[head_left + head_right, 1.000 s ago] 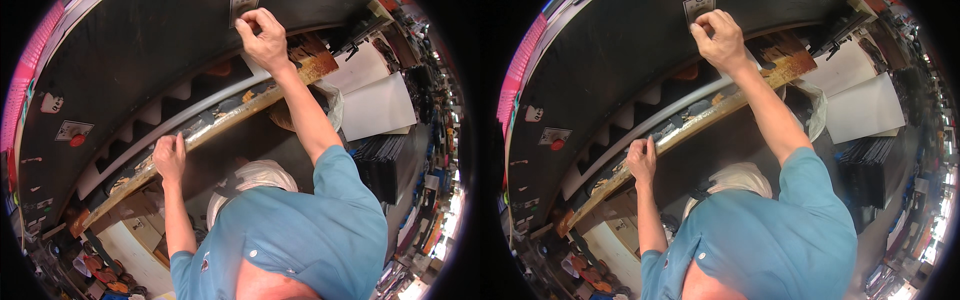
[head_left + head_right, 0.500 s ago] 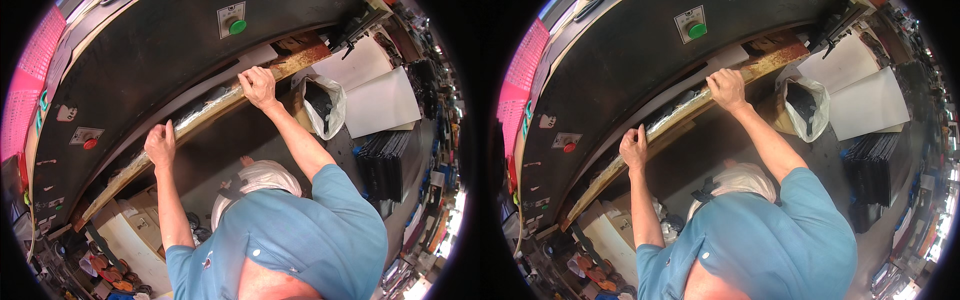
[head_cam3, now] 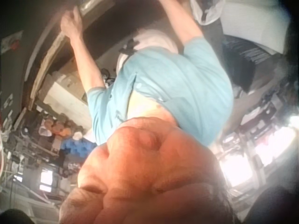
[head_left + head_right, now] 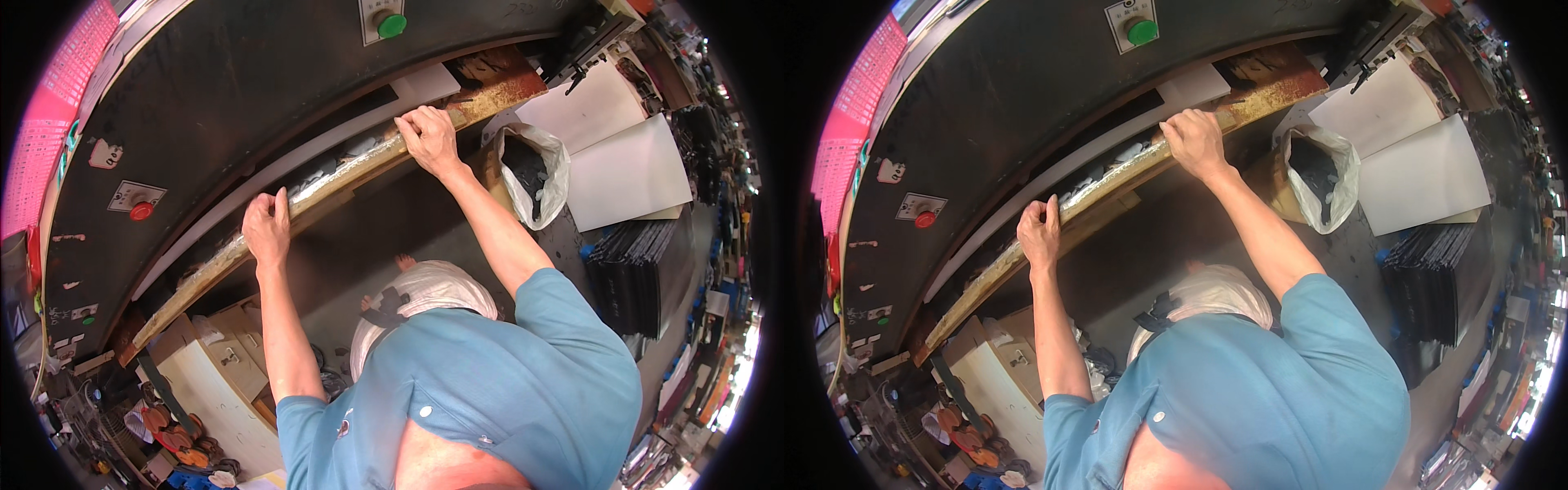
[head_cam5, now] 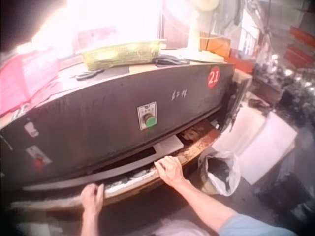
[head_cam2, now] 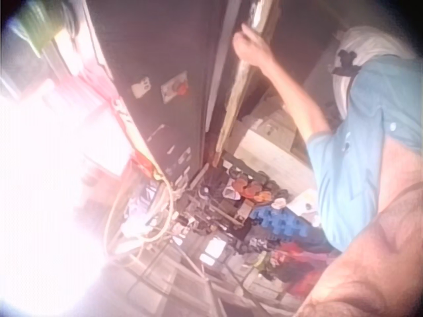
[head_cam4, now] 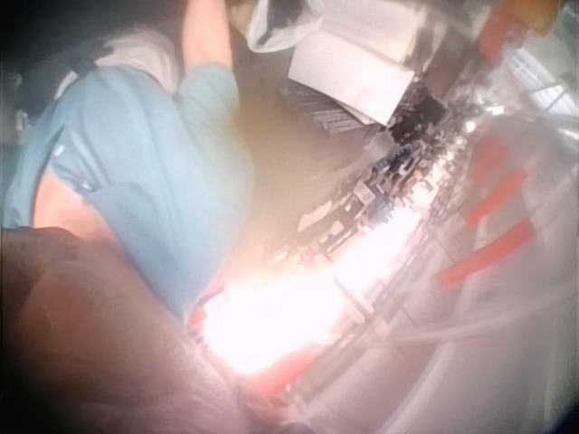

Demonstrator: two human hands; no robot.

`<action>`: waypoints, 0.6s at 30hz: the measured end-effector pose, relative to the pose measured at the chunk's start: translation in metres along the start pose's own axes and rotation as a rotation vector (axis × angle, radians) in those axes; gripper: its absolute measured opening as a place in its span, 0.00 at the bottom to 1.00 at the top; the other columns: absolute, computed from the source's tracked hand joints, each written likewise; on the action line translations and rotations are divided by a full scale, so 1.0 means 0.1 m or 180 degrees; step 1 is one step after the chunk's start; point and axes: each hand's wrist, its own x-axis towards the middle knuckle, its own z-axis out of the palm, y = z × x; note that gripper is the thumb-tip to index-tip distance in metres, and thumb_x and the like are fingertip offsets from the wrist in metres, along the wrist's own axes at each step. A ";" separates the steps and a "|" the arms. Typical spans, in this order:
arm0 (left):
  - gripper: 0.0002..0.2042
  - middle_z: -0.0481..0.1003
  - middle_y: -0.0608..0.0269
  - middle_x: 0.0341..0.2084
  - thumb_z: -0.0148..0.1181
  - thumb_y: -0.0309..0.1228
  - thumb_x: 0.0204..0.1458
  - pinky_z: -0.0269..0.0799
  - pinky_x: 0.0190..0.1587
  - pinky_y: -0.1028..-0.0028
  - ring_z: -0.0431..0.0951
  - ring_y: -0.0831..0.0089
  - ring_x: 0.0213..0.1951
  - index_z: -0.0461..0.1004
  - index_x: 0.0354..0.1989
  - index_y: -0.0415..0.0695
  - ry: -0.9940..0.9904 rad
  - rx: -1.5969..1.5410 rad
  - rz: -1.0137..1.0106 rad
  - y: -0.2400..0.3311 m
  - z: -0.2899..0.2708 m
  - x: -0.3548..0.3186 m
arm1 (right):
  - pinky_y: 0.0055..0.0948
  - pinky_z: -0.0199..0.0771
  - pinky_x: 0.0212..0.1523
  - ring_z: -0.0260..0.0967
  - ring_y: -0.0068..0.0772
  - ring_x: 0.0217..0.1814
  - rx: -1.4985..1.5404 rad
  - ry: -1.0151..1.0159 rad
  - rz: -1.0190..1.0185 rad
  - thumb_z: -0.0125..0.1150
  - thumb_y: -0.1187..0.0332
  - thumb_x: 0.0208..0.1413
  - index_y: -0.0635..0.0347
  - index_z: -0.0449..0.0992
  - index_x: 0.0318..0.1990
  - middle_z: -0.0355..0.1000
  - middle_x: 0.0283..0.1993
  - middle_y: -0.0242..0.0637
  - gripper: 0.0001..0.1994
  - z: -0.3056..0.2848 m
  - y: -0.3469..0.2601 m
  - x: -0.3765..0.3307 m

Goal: The person places a black sheet of material onto a heated press, positions a wooden template over it, and closes the press. They repeat this cycle multiple times, removing the pressed material and replacing it with a fresh sheet. The person handles the black material, the wooden template, and the press throughout the task.

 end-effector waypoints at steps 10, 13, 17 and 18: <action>0.13 0.74 0.55 0.26 0.71 0.27 0.60 0.70 0.35 0.56 0.75 0.51 0.30 0.71 0.29 0.41 -0.0069 -0.0319 0.0361 0.23 -0.07 -0.98 | 0.39 0.70 0.40 0.75 0.36 0.33 0.0353 -0.1034 0.1384 0.71 0.63 0.59 0.57 0.83 0.30 0.72 0.24 0.34 0.09 -0.73 -0.34 -0.51; 0.12 0.75 0.55 0.26 0.71 0.25 0.59 0.70 0.34 0.57 0.75 0.50 0.29 0.72 0.29 0.42 -0.0338 -0.0471 0.0099 0.38 -0.21 -1.28 | 0.37 0.73 0.28 0.76 0.30 0.31 0.0624 -0.0810 0.1346 0.75 0.66 0.56 0.60 0.84 0.34 0.74 0.26 0.35 0.08 -0.90 -0.48 -0.51; 0.06 0.81 0.53 0.28 0.70 0.20 0.57 0.77 0.37 0.63 0.82 0.57 0.31 0.77 0.33 0.38 -0.0581 -0.1344 0.0113 0.68 -0.48 -1.48 | 0.46 0.72 0.67 0.70 0.58 0.65 0.0589 -0.0937 0.0410 0.80 0.55 0.50 0.70 0.75 0.63 0.69 0.65 0.62 0.37 -0.72 -0.71 -0.38; 0.05 0.81 0.53 0.29 0.69 0.19 0.58 0.78 0.38 0.64 0.82 0.56 0.32 0.77 0.34 0.38 -0.0526 -0.1487 0.0248 0.80 -0.50 -1.44 | 0.48 0.66 0.73 0.65 0.63 0.70 0.0523 -0.1228 0.0634 0.81 0.53 0.49 0.71 0.72 0.67 0.63 0.70 0.67 0.43 -0.68 -0.76 -0.39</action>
